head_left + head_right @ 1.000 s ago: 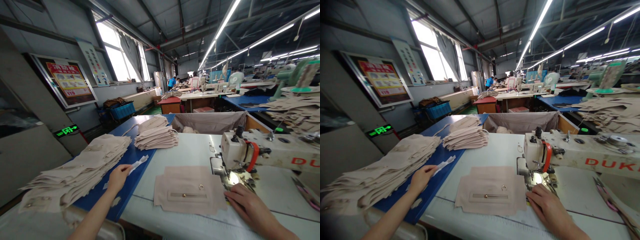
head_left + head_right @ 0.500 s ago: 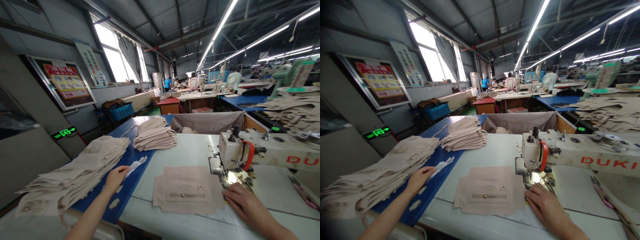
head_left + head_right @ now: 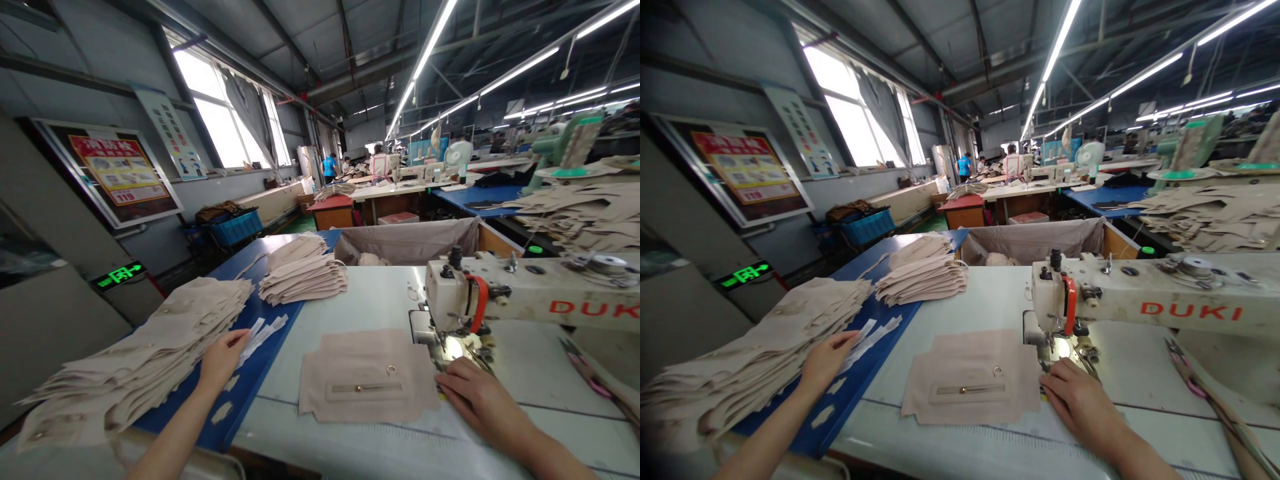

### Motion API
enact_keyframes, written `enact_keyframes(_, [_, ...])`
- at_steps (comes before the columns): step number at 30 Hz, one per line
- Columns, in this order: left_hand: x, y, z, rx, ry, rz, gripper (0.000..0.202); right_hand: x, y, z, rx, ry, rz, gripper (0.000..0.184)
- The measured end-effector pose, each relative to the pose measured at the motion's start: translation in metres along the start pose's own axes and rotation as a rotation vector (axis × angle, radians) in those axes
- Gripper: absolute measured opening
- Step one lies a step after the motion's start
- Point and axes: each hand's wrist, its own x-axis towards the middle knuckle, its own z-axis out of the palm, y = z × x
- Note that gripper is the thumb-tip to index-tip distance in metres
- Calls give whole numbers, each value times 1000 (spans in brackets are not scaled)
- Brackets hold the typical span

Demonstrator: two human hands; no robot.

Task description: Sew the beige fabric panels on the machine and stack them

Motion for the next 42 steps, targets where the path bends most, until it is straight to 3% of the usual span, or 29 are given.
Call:
enact_keyframes(2, [-6,12,6,-20,12,81,30,1,-1,-1,-8,13,4,28])
enact_keyframes(5, [-28,47,28,-80,38,390,39,5,-4,-4,-23,39,1,28])
enact_keyframes(8, [-65,101,62,-214,9,755,37,8,-5,-6,-43,88,-19,26])
enact_keyframes(10, [-92,141,85,-314,-33,930,32,9,-3,-7,-70,112,-34,24])
enact_keyframes(13, [-124,191,114,-399,-126,1075,28,8,0,-9,-98,126,-45,20])
enact_keyframes(15, [-135,211,129,-404,-194,1128,27,6,1,-10,-101,120,-47,18])
enact_keyframes(18, [-138,220,141,-355,-309,1138,26,5,0,-12,-78,99,-85,16])
enact_keyframes(21, [-135,219,139,-264,-399,1145,23,8,-3,-15,-54,60,-123,16])
enact_keyframes(27, [-134,227,138,-7,-435,1313,19,12,-5,-16,-71,32,-126,16])
enact_keyframes(31, [-139,233,146,-12,-457,1350,20,12,-3,-15,-75,28,-123,16])
enact_keyframes(34, [-140,234,149,-38,-423,1353,21,12,-3,-15,-78,23,-127,16])
enact_keyframes(42, [-130,229,151,-142,-199,1356,26,12,-3,-16,-93,-12,-155,18])
